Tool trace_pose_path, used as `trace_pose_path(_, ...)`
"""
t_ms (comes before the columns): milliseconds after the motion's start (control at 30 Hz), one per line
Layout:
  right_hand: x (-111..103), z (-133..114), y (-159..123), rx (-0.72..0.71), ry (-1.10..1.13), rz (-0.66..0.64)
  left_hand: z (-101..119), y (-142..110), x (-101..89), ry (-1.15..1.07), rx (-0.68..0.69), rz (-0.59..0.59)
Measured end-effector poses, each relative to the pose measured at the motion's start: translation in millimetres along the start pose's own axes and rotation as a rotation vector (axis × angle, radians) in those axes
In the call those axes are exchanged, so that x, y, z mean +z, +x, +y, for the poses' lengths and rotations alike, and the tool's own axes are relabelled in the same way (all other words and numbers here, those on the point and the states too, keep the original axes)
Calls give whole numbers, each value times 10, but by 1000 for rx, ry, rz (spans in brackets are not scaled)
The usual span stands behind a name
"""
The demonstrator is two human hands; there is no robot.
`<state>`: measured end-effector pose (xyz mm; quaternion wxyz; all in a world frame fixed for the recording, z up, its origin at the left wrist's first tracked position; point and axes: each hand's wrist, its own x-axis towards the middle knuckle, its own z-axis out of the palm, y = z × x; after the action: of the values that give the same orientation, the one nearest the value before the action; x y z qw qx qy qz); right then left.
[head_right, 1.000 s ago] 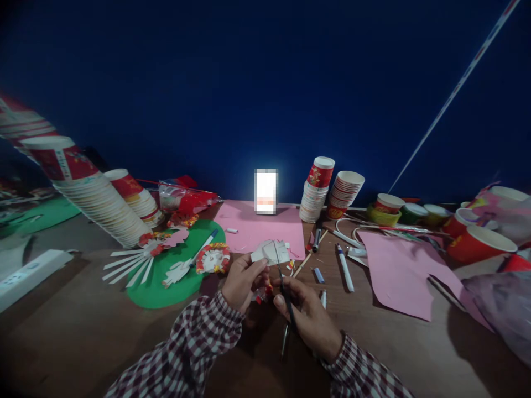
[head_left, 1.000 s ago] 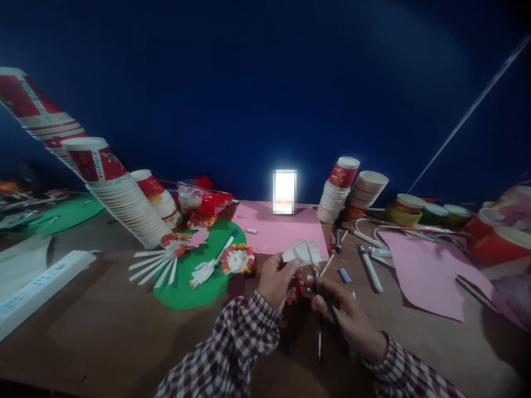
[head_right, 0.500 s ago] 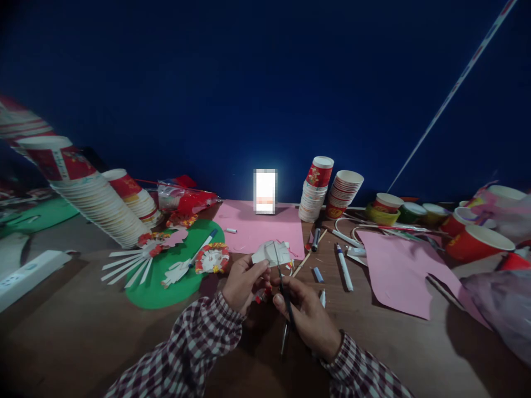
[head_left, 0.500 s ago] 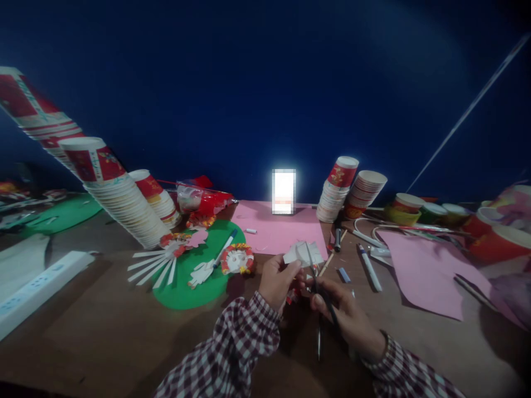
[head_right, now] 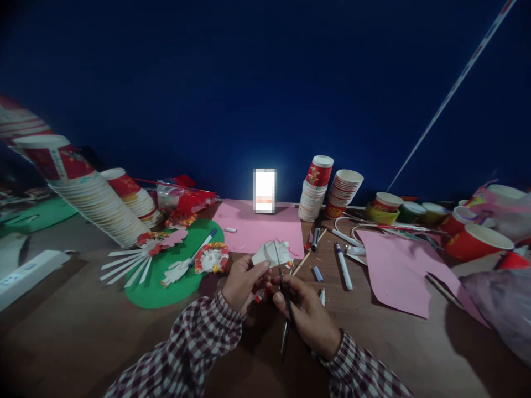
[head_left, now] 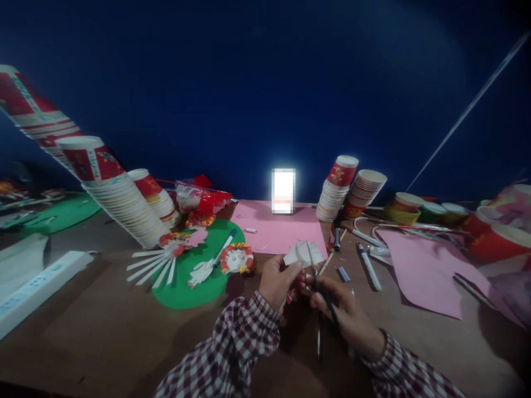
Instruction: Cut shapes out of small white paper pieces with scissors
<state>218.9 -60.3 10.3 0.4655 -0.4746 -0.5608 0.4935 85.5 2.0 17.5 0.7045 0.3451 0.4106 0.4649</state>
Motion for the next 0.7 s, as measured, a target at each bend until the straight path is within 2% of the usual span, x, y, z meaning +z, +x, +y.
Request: trace_pose_path(700, 5, -48, 3, 34, -29, 14, 31, -33, 20, -4, -6, 4)
